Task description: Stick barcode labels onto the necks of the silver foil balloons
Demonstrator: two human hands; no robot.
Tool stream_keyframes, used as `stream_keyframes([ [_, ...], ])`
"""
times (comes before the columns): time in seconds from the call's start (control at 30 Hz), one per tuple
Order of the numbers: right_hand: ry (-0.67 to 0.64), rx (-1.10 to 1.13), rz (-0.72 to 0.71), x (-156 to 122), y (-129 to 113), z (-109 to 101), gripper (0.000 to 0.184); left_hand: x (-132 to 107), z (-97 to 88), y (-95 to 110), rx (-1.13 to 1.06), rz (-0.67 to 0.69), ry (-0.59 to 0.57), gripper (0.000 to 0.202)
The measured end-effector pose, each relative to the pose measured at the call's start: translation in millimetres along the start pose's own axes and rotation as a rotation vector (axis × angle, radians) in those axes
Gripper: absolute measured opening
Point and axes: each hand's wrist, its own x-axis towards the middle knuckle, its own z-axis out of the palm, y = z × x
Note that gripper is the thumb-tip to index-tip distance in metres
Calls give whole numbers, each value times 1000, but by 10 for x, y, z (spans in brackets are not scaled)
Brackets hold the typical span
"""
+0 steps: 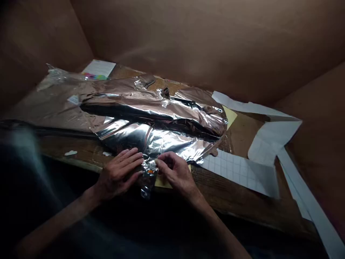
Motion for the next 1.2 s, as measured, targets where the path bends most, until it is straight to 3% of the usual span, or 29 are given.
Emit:
stream_keyframes([
  [0.23,17,-51,-59,115,41,60,42,-2,-9,8,-31,-6,13,30],
  [0.63,-45,42,48,209,18,72,54,0,12,27,-72,-64,33,30],
  [1.2,-63,-30,140,287,-36,63,44,60,-22,106,52,-45,-61,44],
])
